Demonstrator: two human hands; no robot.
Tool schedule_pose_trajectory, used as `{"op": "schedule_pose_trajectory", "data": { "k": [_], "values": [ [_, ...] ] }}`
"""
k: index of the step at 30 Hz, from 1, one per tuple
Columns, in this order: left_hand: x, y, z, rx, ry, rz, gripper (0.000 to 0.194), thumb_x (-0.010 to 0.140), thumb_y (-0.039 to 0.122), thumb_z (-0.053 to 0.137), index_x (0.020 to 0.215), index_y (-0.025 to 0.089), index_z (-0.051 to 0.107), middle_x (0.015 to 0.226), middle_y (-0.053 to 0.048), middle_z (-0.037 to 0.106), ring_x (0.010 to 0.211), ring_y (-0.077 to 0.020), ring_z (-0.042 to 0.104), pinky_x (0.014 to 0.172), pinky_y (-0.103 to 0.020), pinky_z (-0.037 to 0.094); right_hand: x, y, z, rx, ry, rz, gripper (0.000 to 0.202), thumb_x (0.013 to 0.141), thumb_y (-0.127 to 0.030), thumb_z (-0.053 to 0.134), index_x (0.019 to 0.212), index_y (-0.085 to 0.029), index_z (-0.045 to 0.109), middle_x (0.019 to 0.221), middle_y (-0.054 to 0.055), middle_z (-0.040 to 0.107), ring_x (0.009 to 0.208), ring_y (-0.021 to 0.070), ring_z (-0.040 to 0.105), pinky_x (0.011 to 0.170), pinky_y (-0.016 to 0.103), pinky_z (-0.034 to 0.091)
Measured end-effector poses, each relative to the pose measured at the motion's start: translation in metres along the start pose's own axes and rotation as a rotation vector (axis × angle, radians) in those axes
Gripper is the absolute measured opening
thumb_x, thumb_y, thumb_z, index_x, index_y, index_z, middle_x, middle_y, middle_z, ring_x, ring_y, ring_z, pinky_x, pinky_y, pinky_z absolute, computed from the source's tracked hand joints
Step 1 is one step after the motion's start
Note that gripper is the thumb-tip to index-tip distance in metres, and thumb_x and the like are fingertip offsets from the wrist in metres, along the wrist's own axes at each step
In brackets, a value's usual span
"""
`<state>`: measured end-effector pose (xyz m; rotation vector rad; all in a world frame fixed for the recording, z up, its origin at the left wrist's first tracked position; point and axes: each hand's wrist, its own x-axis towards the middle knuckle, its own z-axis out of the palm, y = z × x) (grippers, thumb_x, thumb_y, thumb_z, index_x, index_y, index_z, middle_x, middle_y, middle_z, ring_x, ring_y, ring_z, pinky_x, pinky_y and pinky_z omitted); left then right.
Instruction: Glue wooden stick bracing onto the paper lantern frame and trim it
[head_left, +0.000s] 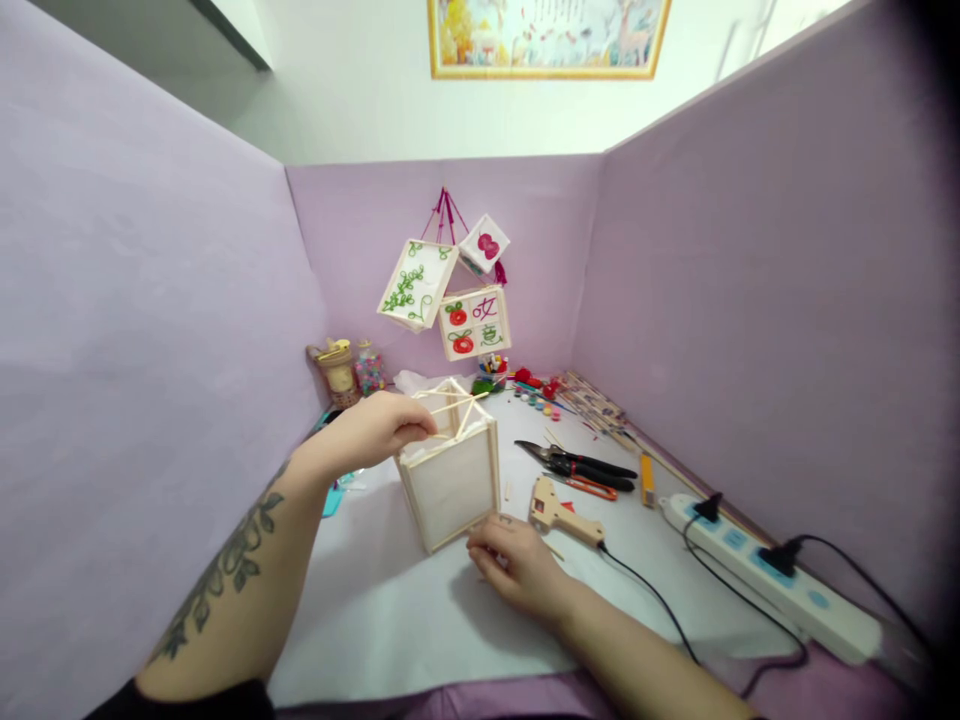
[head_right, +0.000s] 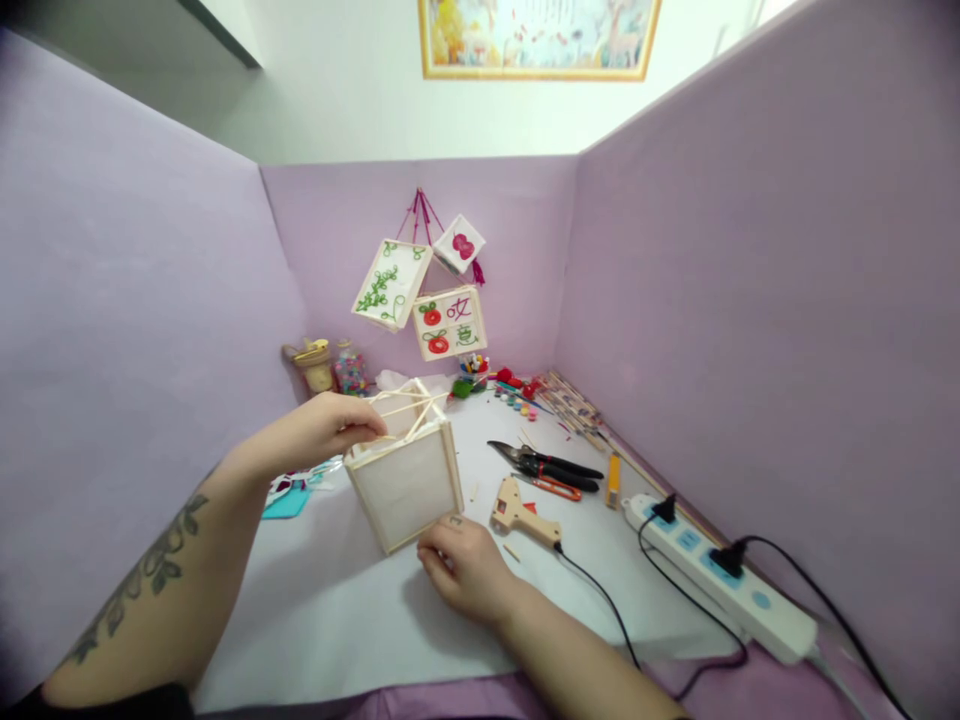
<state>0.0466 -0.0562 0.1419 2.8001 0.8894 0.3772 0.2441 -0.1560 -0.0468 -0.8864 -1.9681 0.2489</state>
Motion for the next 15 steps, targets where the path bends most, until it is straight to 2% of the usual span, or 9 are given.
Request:
{"op": "schedule_pose_trajectory", "data": {
  "k": [7, 15],
  "values": [
    [0.0031, 0.0036, -0.0006, 0.066, -0.047, -0.002, 0.021, 0.087, 0.020, 0.052, 0.088, 0.019, 0.073, 0.089, -0.003, 0.073, 0.081, -0.0148, 0.064, 0.072, -0.021, 0.045, -0.0006, 0.0000, 0.0006, 0.015, -0.022, 0.025, 0.015, 0.086, -0.014, 0.048, 0.078, -0.020, 0.060, 0.067, 0.002, 0.062, 0.063, 0.0137, 0.056, 0.061, 0.023, 0.043],
    [0.0035, 0.0050, 0.0002, 0.085, -0.041, 0.023, 0.021, 0.087, 0.018, 0.053, 0.091, 0.019, 0.074, 0.091, -0.003, 0.074, 0.082, -0.0152, 0.065, 0.075, -0.021, 0.045, -0.0019, 0.0019, 0.0024, 0.013, -0.033, 0.038, 0.015, 0.085, -0.013, 0.048, 0.079, -0.019, 0.060, 0.069, 0.003, 0.062, 0.066, 0.0142, 0.057, 0.063, 0.024, 0.043]
  ]
}}
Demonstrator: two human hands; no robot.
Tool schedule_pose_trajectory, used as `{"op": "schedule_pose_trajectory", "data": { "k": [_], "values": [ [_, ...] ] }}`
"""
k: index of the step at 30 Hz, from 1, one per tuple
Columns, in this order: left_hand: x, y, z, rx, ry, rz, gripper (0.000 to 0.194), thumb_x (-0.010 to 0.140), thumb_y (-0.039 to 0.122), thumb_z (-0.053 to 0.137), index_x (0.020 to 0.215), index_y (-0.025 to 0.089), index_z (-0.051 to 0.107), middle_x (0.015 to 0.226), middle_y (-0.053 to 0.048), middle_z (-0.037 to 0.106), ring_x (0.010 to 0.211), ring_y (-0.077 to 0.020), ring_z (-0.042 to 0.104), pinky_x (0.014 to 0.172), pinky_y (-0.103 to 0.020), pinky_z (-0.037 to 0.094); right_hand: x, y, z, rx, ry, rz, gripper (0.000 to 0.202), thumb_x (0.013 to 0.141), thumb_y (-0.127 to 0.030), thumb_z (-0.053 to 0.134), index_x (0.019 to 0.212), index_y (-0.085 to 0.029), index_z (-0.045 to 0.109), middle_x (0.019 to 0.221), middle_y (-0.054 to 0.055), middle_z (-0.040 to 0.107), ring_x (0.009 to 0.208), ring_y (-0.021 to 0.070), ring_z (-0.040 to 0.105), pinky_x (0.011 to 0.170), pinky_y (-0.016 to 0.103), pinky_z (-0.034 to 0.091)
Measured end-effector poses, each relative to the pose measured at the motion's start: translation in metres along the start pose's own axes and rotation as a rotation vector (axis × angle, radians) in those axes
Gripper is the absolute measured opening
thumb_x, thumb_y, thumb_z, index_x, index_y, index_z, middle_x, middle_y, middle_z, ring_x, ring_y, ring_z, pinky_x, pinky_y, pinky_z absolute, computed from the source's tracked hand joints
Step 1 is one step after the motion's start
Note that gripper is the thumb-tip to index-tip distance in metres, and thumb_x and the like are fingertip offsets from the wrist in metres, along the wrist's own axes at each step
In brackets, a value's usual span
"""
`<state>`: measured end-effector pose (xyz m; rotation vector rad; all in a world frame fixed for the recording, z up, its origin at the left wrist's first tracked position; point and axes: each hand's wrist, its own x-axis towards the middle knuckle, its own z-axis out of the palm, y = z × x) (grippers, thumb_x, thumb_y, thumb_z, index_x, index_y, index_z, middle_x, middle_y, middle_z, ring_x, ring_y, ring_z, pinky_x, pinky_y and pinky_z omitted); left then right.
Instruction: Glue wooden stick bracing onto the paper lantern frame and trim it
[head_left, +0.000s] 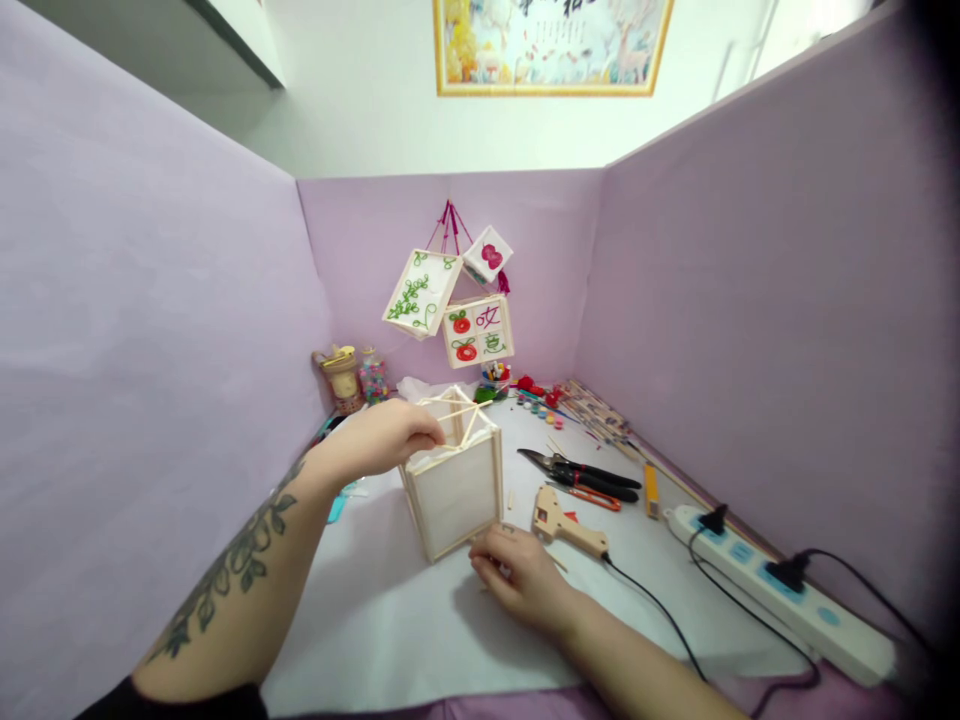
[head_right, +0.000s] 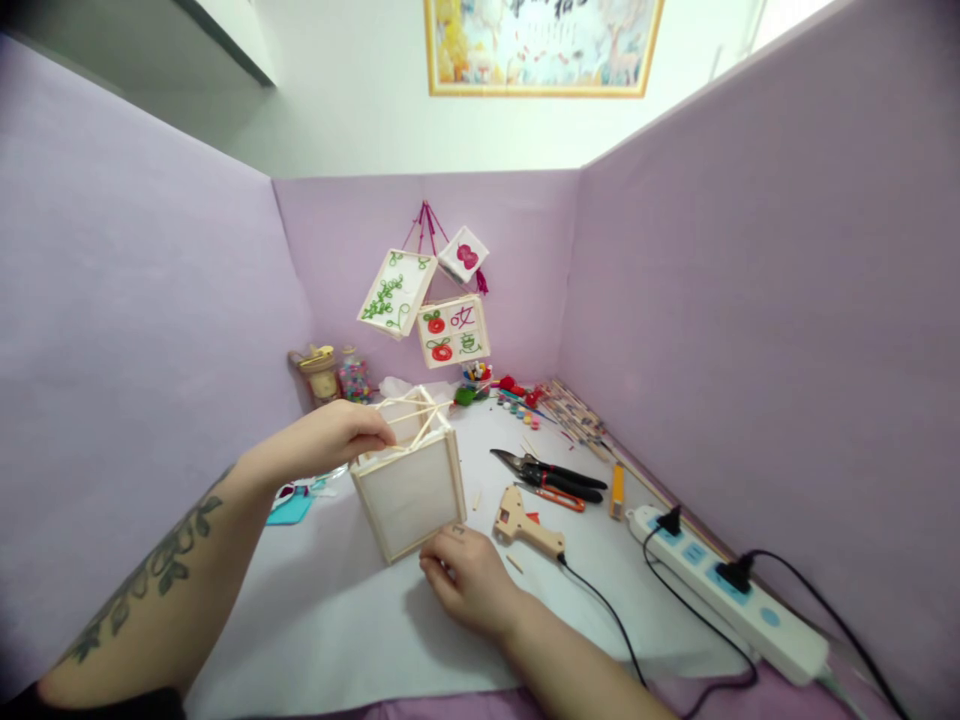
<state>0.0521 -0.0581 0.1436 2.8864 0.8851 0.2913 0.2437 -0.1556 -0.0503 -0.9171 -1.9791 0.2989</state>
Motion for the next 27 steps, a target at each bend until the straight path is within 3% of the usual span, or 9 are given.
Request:
{"op": "schedule_pose_trajectory", "data": {
  "k": [16, 18, 22, 27],
  "values": [
    [-0.004, -0.008, 0.000, -0.110, 0.076, 0.048, 0.024, 0.089, 0.025, 0.054, 0.101, 0.020, 0.074, 0.097, -0.005, 0.075, 0.087, -0.0165, 0.068, 0.076, -0.023, 0.049, -0.002, 0.001, 0.000, -0.004, -0.015, 0.004, 0.015, 0.086, -0.013, 0.048, 0.081, -0.020, 0.060, 0.071, 0.003, 0.064, 0.067, 0.0143, 0.057, 0.063, 0.024, 0.043],
    [-0.008, -0.013, -0.004, -0.154, 0.162, 0.048, 0.024, 0.088, 0.026, 0.053, 0.101, 0.020, 0.073, 0.097, -0.005, 0.075, 0.087, -0.0164, 0.068, 0.078, -0.024, 0.050, -0.002, 0.001, 0.000, -0.003, -0.014, 0.003, 0.015, 0.086, -0.013, 0.048, 0.081, -0.020, 0.060, 0.072, 0.003, 0.064, 0.068, 0.0147, 0.058, 0.064, 0.024, 0.043],
    [-0.020, -0.027, -0.004, -0.235, 0.517, -0.058, 0.024, 0.088, 0.028, 0.051, 0.098, 0.019, 0.071, 0.094, -0.004, 0.074, 0.085, -0.0166, 0.067, 0.077, -0.026, 0.052, -0.003, 0.002, 0.001, -0.014, -0.010, 0.007, 0.014, 0.086, -0.015, 0.048, 0.081, -0.019, 0.060, 0.071, 0.003, 0.063, 0.067, 0.0149, 0.057, 0.064, 0.024, 0.043],
    [-0.033, -0.034, 0.028, -0.156, 0.842, -0.142, 0.019, 0.089, 0.028, 0.052, 0.091, 0.018, 0.068, 0.089, -0.005, 0.069, 0.083, -0.0160, 0.063, 0.075, -0.028, 0.051, -0.005, 0.003, 0.002, -0.038, -0.037, 0.011, 0.015, 0.088, -0.016, 0.047, 0.081, -0.020, 0.059, 0.070, 0.003, 0.062, 0.066, 0.0150, 0.057, 0.062, 0.024, 0.043]
  ]
}}
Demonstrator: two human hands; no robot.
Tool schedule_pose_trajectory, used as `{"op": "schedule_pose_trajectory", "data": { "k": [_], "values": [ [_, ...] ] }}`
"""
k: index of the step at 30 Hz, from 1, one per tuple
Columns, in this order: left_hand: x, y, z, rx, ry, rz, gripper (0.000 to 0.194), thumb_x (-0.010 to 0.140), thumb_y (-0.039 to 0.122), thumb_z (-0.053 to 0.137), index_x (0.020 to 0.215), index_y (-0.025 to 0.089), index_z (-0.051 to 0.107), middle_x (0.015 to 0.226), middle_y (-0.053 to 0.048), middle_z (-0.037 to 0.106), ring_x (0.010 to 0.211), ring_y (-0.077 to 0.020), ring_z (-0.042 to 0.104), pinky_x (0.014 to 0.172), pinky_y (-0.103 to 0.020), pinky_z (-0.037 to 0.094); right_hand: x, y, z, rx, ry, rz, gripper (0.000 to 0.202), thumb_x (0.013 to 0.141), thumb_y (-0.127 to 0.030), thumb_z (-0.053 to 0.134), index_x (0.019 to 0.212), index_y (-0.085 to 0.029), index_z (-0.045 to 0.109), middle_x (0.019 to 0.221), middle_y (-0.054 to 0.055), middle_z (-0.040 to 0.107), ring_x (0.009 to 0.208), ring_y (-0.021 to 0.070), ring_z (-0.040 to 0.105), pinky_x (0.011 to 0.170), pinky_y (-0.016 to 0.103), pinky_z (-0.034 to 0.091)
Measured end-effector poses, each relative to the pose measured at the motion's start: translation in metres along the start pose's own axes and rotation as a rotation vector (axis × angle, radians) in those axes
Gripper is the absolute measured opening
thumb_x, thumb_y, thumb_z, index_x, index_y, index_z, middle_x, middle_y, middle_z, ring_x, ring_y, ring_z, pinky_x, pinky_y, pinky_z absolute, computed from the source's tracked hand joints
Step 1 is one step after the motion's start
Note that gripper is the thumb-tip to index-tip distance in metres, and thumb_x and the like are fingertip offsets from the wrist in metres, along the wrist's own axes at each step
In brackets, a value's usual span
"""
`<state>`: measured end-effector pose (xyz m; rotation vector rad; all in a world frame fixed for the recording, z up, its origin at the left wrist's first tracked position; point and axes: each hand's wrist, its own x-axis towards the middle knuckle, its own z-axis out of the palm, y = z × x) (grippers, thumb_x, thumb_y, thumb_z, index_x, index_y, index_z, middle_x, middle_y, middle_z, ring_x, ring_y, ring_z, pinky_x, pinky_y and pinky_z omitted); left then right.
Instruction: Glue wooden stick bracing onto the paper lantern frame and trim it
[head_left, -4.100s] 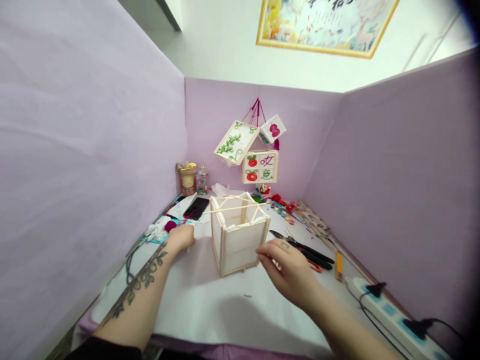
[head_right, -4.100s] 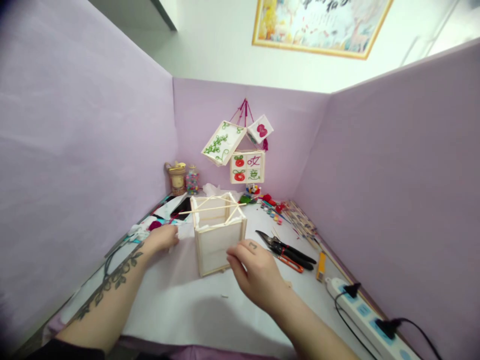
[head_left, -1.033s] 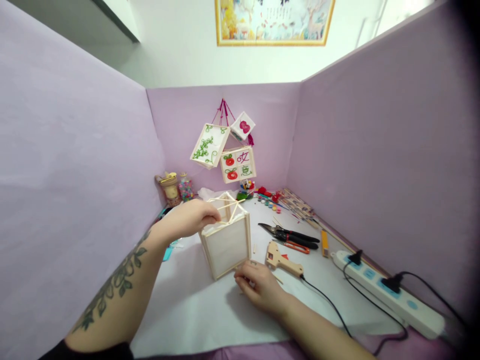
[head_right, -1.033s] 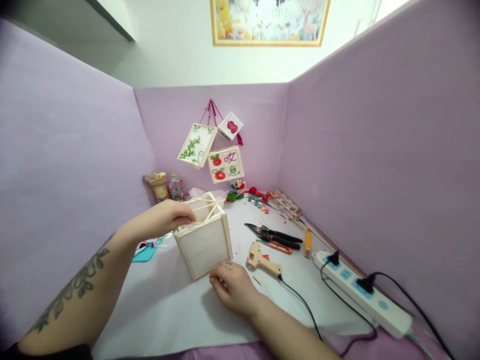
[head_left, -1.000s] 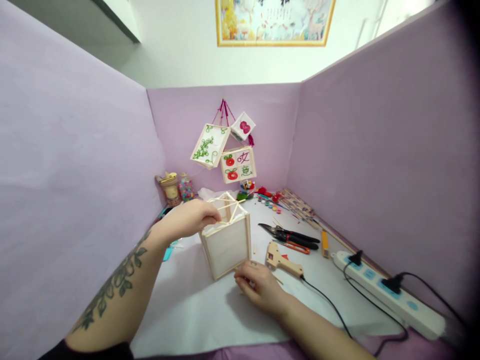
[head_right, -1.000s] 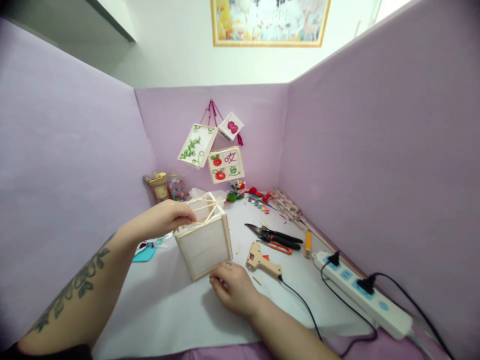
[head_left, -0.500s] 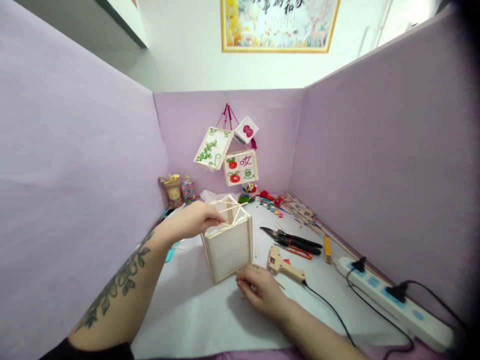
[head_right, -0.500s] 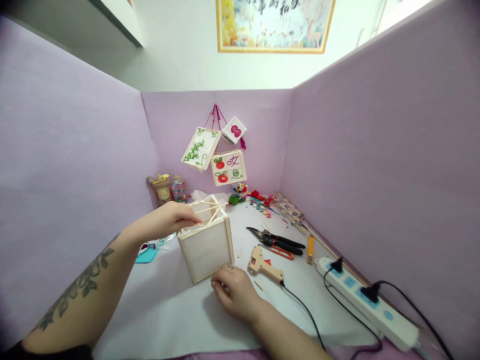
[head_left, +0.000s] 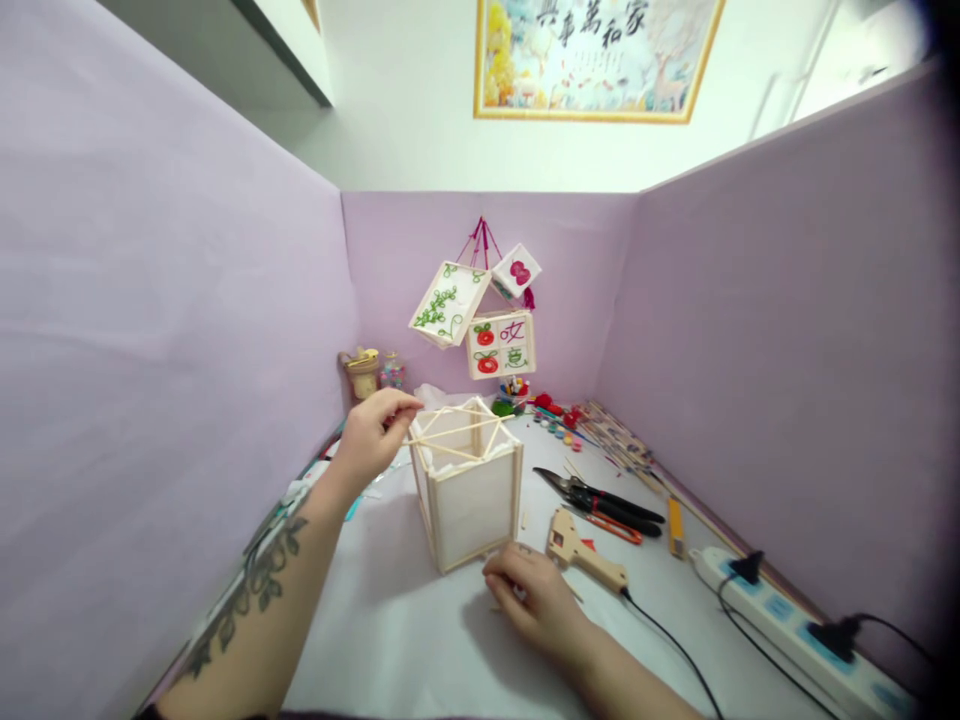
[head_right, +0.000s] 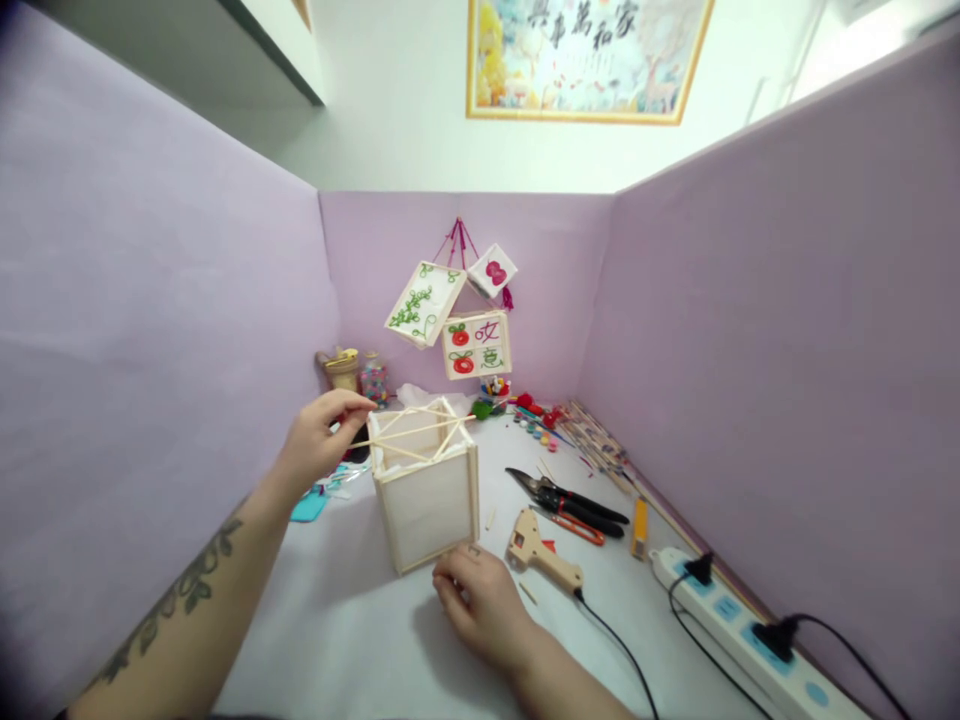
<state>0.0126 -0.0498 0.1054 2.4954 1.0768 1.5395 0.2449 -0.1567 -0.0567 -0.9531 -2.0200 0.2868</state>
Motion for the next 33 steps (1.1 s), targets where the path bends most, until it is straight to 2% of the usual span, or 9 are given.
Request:
{"op": "schedule_pose_trajectory", "data": {
  "k": [3, 5, 7, 12, 17, 24, 33],
  "values": [
    [-0.028, -0.003, 0.011, 0.056, 0.219, 0.053, 0.023, 0.093, 0.031, 0.048, 0.097, 0.018, 0.066, 0.095, -0.007, 0.066, 0.093, -0.0179, 0.060, 0.085, -0.033, 0.049, 0.000, -0.001, -0.001, -0.019, 0.005, -0.010, 0.015, 0.089, -0.015, 0.047, 0.080, -0.020, 0.058, 0.069, 0.003, 0.062, 0.065, 0.0150, 0.057, 0.061, 0.024, 0.043],
    [-0.045, -0.004, 0.016, 0.108, 0.296, 0.118, 0.031, 0.095, 0.037, 0.043, 0.101, 0.018, 0.067, 0.102, -0.009, 0.063, 0.101, -0.0210, 0.058, 0.093, -0.039, 0.046, 0.001, -0.003, -0.002, -0.030, 0.006, -0.016, 0.015, 0.089, -0.015, 0.046, 0.080, -0.021, 0.057, 0.068, 0.003, 0.061, 0.065, 0.0150, 0.057, 0.060, 0.024, 0.043],
    [-0.059, -0.005, 0.020, 0.163, 0.321, 0.170, 0.044, 0.097, 0.046, 0.034, 0.108, 0.020, 0.067, 0.112, -0.012, 0.058, 0.111, -0.0247, 0.054, 0.099, -0.045, 0.041, 0.002, -0.005, -0.003, -0.036, -0.003, -0.010, 0.016, 0.089, -0.016, 0.046, 0.080, -0.021, 0.057, 0.067, 0.002, 0.061, 0.064, 0.0149, 0.057, 0.059, 0.024, 0.043],
    [-0.075, -0.005, 0.032, 0.249, 0.234, 0.180, 0.072, 0.092, 0.064, 0.014, 0.120, 0.021, 0.064, 0.137, -0.015, 0.041, 0.136, -0.0347, 0.030, 0.111, -0.056, 0.023, 0.003, -0.005, -0.002, -0.026, -0.012, -0.002, 0.017, 0.089, -0.016, 0.044, 0.078, -0.021, 0.056, 0.069, 0.003, 0.061, 0.064, 0.0147, 0.058, 0.060, 0.024, 0.043],
    [-0.079, -0.004, 0.039, 0.293, 0.134, 0.175, 0.076, 0.090, 0.068, 0.012, 0.125, 0.024, 0.063, 0.149, -0.014, 0.030, 0.142, -0.0381, 0.016, 0.112, -0.060, 0.012, 0.003, -0.005, -0.002, -0.041, 0.016, -0.003, 0.015, 0.088, -0.015, 0.046, 0.080, -0.021, 0.056, 0.068, 0.002, 0.061, 0.064, 0.0145, 0.056, 0.060, 0.024, 0.042],
    [-0.084, -0.004, 0.043, 0.366, 0.102, 0.195, 0.076, 0.089, 0.069, 0.011, 0.132, 0.027, 0.056, 0.152, -0.014, 0.028, 0.144, -0.0385, 0.012, 0.112, -0.062, 0.005, 0.001, -0.003, 0.000, -0.050, 0.008, -0.001, 0.014, 0.088, -0.015, 0.046, 0.080, -0.021, 0.056, 0.068, 0.001, 0.059, 0.064, 0.0142, 0.056, 0.059, 0.024, 0.041],
    [-0.083, -0.004, 0.042, 0.358, 0.075, 0.142, 0.078, 0.089, 0.069, 0.009, 0.131, 0.026, 0.057, 0.151, -0.016, 0.030, 0.143, -0.0388, 0.014, 0.109, -0.063, 0.011, 0.001, -0.002, 0.000, -0.063, 0.004, -0.023, 0.015, 0.089, -0.015, 0.045, 0.081, -0.021, 0.057, 0.066, 0.001, 0.059, 0.063, 0.0141, 0.056, 0.058, 0.024, 0.041]
  ]
}}
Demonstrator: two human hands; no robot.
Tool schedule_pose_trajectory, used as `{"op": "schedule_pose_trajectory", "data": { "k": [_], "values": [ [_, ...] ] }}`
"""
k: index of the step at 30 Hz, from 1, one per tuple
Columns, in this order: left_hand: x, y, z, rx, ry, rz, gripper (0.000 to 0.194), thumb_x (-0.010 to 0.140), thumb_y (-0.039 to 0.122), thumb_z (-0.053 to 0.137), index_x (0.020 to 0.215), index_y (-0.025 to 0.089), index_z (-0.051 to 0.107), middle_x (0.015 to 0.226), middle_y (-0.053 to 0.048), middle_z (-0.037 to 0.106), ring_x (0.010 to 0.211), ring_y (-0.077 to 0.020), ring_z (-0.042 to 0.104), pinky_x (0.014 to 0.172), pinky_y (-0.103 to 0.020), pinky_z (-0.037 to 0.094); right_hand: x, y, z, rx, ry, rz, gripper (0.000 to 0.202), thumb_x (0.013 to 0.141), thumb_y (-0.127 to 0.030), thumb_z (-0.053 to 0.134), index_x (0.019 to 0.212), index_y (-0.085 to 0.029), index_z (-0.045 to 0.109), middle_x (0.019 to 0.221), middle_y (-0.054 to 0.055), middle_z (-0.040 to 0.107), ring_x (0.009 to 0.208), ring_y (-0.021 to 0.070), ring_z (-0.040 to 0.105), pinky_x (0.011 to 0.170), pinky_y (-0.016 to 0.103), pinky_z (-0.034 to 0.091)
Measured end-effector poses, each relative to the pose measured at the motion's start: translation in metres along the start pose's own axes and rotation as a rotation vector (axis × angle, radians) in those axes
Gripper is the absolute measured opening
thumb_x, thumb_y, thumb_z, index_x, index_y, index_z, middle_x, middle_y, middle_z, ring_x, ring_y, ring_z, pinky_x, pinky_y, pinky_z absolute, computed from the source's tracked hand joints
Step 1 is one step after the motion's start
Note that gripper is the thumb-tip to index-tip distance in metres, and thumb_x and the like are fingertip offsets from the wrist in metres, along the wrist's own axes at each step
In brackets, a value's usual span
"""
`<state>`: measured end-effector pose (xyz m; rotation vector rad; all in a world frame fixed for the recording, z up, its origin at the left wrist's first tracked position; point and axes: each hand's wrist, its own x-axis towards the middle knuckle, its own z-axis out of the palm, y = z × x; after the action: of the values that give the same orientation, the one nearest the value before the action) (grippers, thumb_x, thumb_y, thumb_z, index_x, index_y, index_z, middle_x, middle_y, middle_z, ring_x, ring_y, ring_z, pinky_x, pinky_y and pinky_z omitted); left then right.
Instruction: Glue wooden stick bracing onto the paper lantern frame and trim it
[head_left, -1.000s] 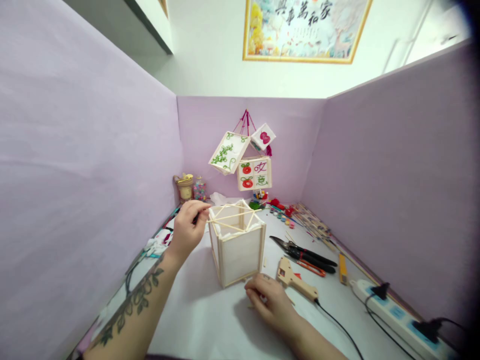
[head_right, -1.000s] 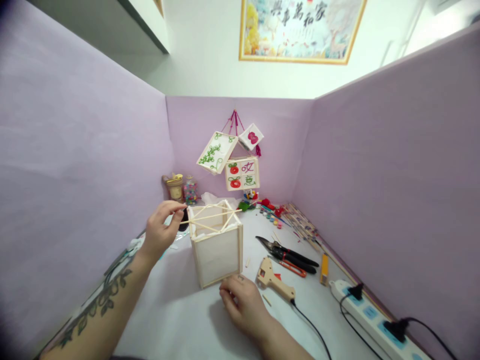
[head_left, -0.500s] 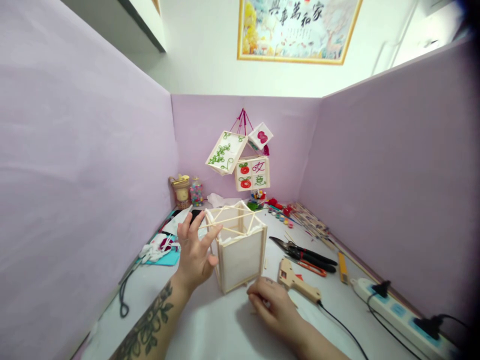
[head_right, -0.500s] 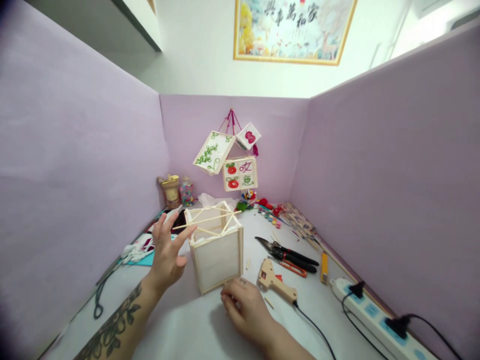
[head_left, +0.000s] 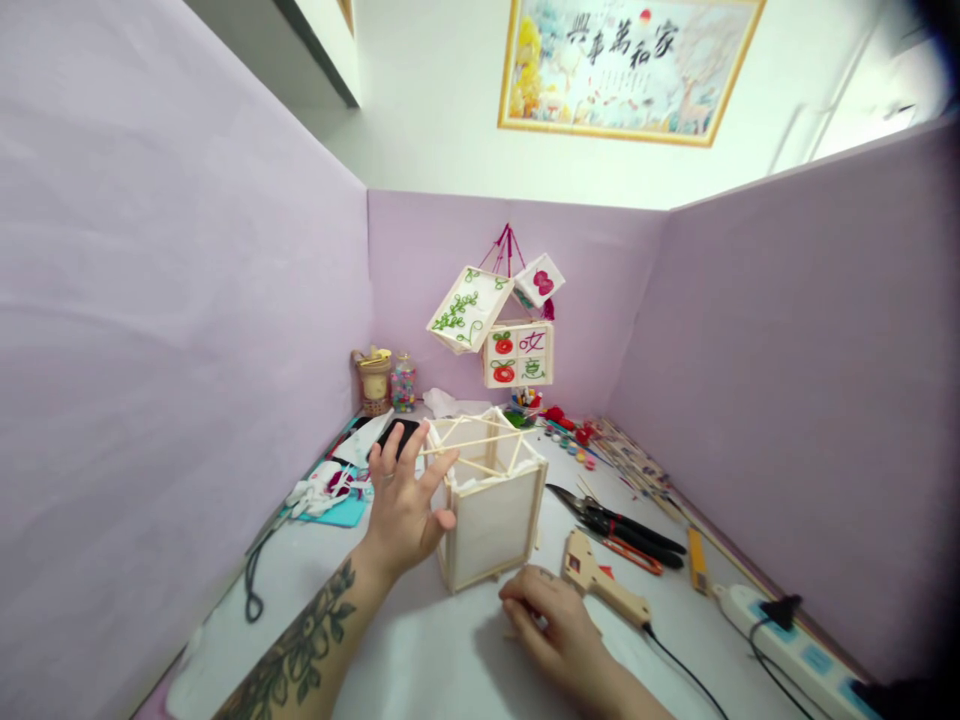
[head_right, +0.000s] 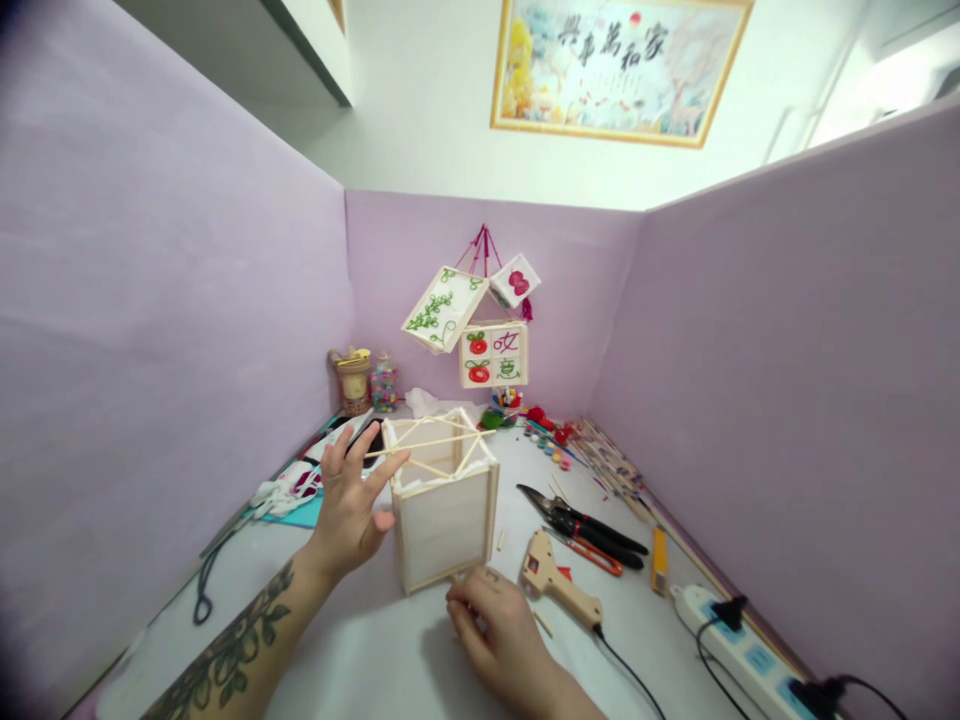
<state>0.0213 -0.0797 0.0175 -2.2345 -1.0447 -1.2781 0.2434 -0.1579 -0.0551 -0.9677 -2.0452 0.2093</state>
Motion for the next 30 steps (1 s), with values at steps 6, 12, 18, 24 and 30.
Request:
{"op": "schedule_pose_trajectory", "data": {
  "k": [6, 12, 18, 24, 30],
  "values": [
    [0.002, 0.001, -0.002, -0.027, 0.006, -0.002, 0.076, 0.090, 0.067, 0.010, 0.127, 0.024, 0.060, 0.149, -0.016, 0.032, 0.142, -0.0379, 0.017, 0.109, -0.063, 0.014, -0.001, -0.001, -0.001, -0.009, -0.006, 0.005, 0.016, 0.089, -0.016, 0.045, 0.081, -0.021, 0.057, 0.066, 0.001, 0.059, 0.062, 0.0142, 0.056, 0.058, 0.025, 0.041],
    [0.003, -0.001, -0.003, -0.093, -0.010, -0.050, 0.074, 0.091, 0.066, 0.012, 0.125, 0.025, 0.062, 0.149, -0.013, 0.033, 0.141, -0.0364, 0.018, 0.110, -0.061, 0.018, 0.000, 0.002, 0.001, -0.018, -0.003, 0.015, 0.017, 0.090, -0.018, 0.045, 0.080, -0.020, 0.058, 0.065, 0.002, 0.060, 0.062, 0.0143, 0.056, 0.057, 0.025, 0.042],
    [0.003, -0.001, -0.003, -0.141, -0.021, -0.092, 0.071, 0.091, 0.066, 0.013, 0.125, 0.028, 0.063, 0.151, -0.010, 0.032, 0.142, -0.0355, 0.018, 0.112, -0.060, 0.017, -0.001, -0.014, -0.010, 0.032, 0.010, 0.075, 0.017, 0.091, -0.021, 0.045, 0.083, -0.021, 0.061, 0.067, 0.002, 0.063, 0.060, 0.0146, 0.058, 0.057, 0.026, 0.046],
    [0.004, -0.002, -0.006, -0.189, 0.061, -0.091, 0.078, 0.089, 0.068, 0.009, 0.128, 0.024, 0.059, 0.150, -0.011, 0.032, 0.141, -0.0315, 0.023, 0.114, -0.053, 0.022, 0.034, -0.075, -0.078, -0.126, -0.034, -0.065, 0.019, 0.088, -0.022, 0.058, 0.105, -0.027, 0.063, 0.092, 0.007, 0.069, 0.081, 0.0209, 0.064, 0.071, 0.032, 0.051],
    [0.001, -0.005, -0.010, -0.146, 0.160, -0.053, 0.072, 0.092, 0.065, 0.014, 0.106, 0.023, 0.071, 0.141, -0.012, 0.043, 0.137, -0.0311, 0.030, 0.112, -0.052, 0.026, 0.139, -0.067, -0.088, -0.359, -0.122, -0.140, 0.009, 0.085, -0.022, 0.060, 0.091, -0.023, 0.067, 0.084, 0.006, 0.069, 0.085, 0.0238, 0.060, 0.074, 0.036, 0.046]
  ]
}}
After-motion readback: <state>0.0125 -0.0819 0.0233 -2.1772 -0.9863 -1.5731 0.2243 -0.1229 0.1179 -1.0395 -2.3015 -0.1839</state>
